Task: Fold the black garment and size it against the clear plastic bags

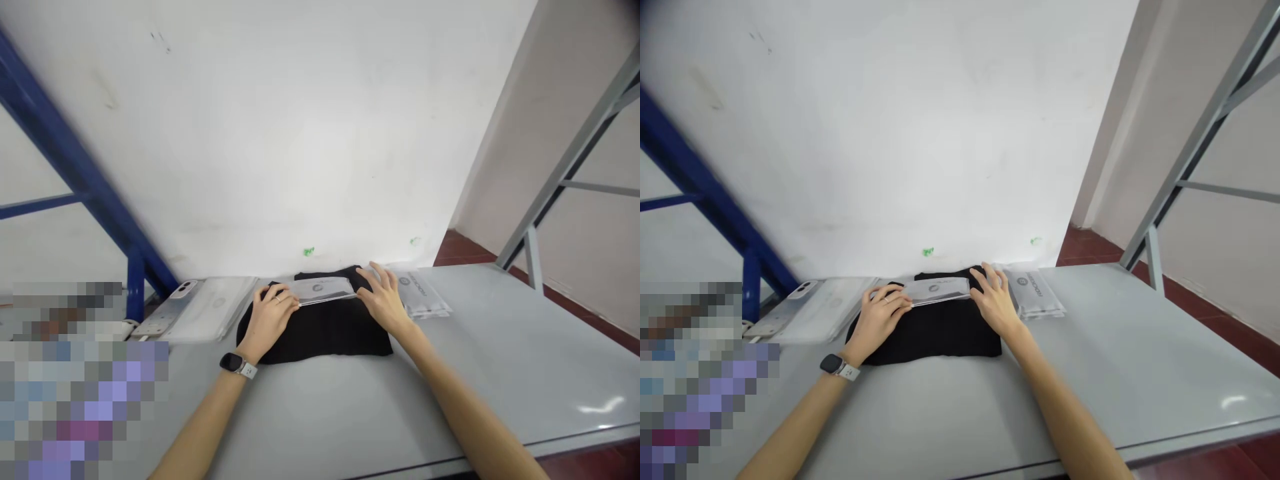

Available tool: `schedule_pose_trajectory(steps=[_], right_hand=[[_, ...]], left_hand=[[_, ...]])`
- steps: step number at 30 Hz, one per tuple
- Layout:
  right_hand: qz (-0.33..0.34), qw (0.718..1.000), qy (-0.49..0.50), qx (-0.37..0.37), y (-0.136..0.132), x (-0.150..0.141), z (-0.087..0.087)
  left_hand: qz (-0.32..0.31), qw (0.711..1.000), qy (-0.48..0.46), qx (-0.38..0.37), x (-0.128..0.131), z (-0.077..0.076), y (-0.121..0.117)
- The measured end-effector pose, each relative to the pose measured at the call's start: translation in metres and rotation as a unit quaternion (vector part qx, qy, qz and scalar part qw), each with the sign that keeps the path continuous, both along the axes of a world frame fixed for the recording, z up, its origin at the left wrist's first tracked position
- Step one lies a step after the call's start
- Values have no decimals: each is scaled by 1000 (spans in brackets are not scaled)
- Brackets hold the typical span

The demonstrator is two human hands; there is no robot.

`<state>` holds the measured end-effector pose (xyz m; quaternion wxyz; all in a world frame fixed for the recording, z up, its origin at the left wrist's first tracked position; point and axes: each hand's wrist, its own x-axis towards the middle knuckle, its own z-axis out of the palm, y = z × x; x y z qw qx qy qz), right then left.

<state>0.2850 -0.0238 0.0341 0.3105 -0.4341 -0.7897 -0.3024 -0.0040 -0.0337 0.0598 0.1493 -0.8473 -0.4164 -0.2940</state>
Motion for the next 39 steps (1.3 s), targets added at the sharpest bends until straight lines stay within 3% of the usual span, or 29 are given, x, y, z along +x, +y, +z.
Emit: schedule_pose_trajectory(steps=[10,25,29,33,39], right_hand=[[-24,1000,6,-10,3,6,-5],[-29,999,18,-16,7,12,-7],[-3,998,2,-63,3,12,0],[48,994,-22,-96,-11,-5,9],[118,985,-102,-76,-26,-39,9]], left_hand=[[0,1000,13,-6,3,1,-4],[-22,996,42,-71,-16,20,-4],[-26,994,44,-92,-16,23,-6],[-35,992,47,-114,-14,23,-7],[-52,987,42,-147,-13,19,-9]])
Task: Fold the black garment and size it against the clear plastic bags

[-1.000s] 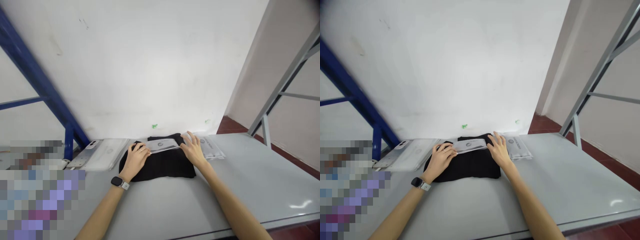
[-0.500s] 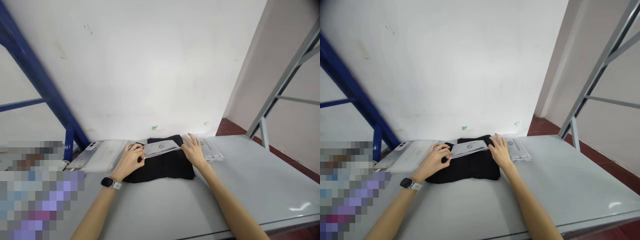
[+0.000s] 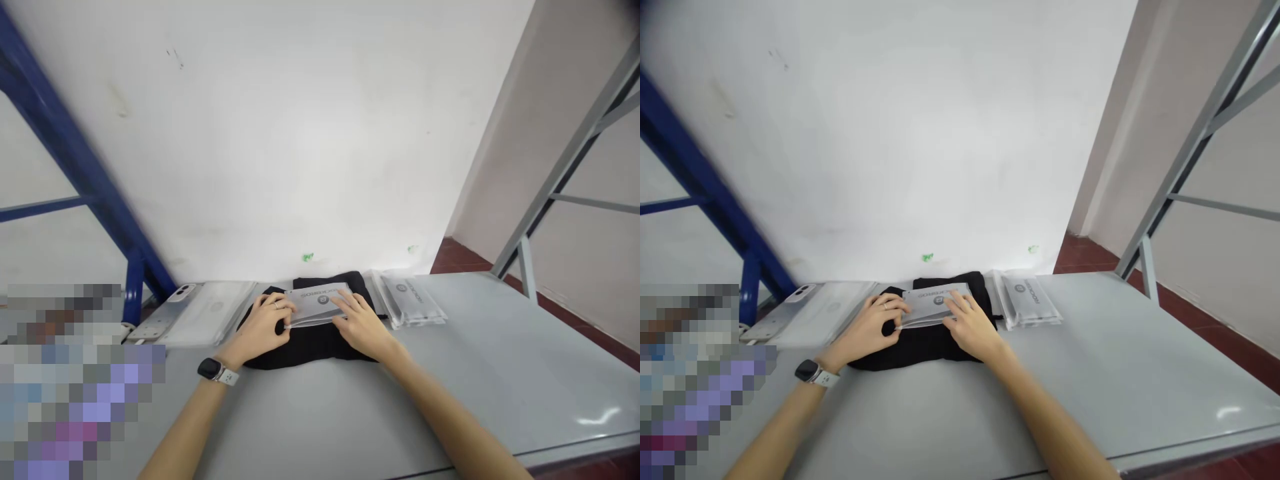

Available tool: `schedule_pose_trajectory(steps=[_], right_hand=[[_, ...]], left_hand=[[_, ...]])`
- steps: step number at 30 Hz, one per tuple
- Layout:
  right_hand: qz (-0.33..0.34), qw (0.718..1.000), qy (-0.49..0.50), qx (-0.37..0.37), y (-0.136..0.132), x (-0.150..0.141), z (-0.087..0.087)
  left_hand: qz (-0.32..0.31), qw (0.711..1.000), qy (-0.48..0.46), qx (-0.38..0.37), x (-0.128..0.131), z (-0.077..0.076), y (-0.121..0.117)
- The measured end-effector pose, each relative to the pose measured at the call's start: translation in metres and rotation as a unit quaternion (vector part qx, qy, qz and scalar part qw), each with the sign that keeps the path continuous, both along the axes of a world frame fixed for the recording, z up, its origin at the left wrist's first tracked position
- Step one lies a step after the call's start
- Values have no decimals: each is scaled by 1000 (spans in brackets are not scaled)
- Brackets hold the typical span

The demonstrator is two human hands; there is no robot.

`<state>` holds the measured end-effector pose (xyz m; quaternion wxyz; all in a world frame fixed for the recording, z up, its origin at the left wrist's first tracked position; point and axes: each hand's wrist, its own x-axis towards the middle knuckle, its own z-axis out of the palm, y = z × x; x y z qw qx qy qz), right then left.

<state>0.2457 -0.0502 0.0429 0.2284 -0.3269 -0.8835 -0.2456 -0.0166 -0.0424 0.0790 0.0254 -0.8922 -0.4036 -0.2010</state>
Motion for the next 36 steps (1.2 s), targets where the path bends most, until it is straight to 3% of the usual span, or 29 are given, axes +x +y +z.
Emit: schedule_pose_trajectory(steps=[9,16,20,26,30,36], right_hand=[[-15,998,26,46,7,-3,-18],[-53,995,79,35,8,-3,-19],[-37,995,92,31,10,-2,-20],[-40,990,130,48,11,4,-22],[-49,983,167,62,10,8,-20],[-2,996,87,-27,4,11,2]], left_hand=[[-19,997,-31,72,15,4,-6],[-80,981,-41,173,41,1,-24],[-86,976,-39,197,44,-4,-25],[-70,985,-15,157,41,-6,-23],[-34,994,38,96,36,-16,-13],[12,1000,-9,8,24,-36,2]])
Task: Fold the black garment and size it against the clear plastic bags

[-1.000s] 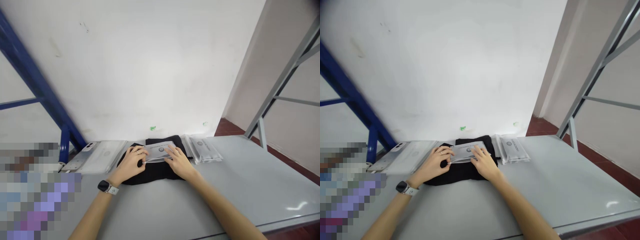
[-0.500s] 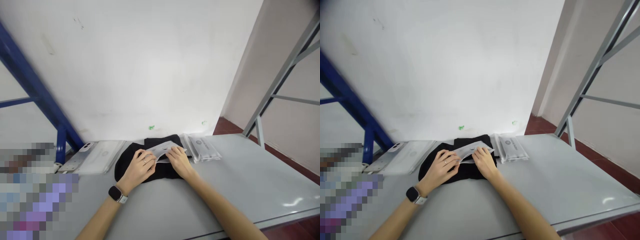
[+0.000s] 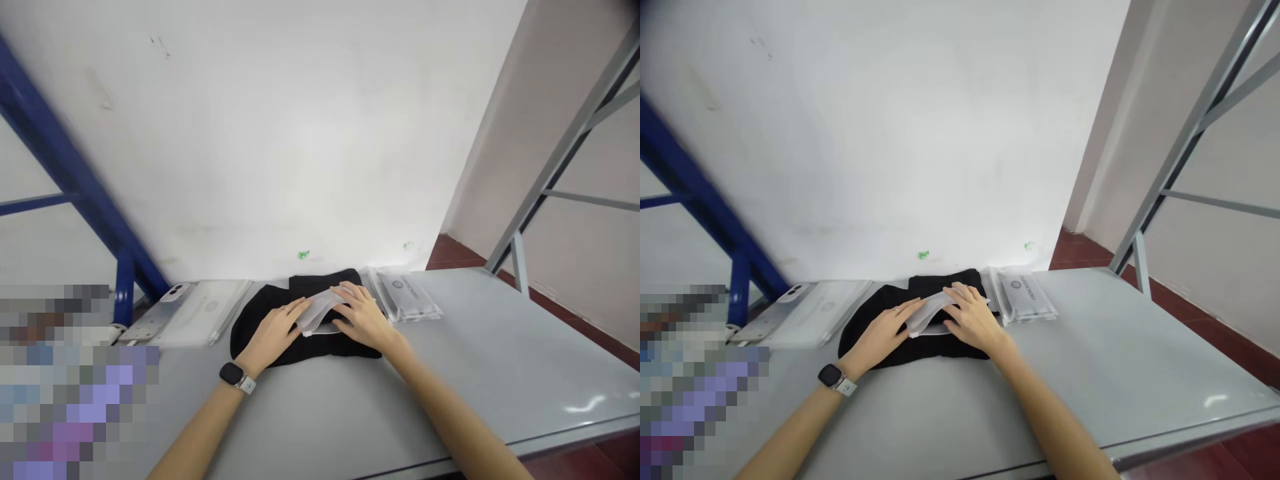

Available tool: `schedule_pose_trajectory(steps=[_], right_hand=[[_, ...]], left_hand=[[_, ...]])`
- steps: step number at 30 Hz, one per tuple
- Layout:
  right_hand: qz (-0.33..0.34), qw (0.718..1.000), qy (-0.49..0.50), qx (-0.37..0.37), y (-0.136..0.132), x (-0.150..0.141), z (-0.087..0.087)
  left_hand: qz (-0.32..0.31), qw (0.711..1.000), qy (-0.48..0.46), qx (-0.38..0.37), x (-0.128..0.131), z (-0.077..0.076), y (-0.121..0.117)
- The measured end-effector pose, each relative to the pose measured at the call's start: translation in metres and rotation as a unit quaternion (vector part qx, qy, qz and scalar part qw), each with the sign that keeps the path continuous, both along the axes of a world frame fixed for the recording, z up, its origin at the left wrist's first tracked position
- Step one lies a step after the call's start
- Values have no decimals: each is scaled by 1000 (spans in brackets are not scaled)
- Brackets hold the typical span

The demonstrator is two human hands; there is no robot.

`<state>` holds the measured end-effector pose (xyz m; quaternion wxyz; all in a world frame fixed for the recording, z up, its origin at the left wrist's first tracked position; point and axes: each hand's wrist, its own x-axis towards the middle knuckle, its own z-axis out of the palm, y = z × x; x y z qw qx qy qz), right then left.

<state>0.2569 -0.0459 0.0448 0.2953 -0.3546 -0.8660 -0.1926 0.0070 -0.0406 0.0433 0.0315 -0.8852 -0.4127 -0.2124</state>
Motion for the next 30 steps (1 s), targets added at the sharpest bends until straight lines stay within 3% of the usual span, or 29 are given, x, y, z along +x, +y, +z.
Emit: schedule_pose_trajectory(steps=[3,6,13,16,20,23,26,30], right_hand=[[-15,999,-40,-24,0,2,2],[-43,998,-48,-22,6,0,-9],[-61,998,11,-24,26,-7,-33],[-33,997,65,-30,24,-9,-30],[33,990,122,-65,12,-9,-14],[49,979,170,-100,6,-4,0],[85,944,270,-171,6,5,10],[147,848,427,-277,13,13,9]], left_hand=[[14,1000,3,-22,-1,-3,1],[9,1000,18,-9,1,-3,1],[15,1000,21,8,5,-2,0],[8,1000,-7,1,4,3,-2],[-51,997,-52,-40,-3,9,-3],[-35,998,-47,-32,-17,15,-1],[23,999,-39,23,-40,24,5],[144,981,-41,120,-85,38,9]])
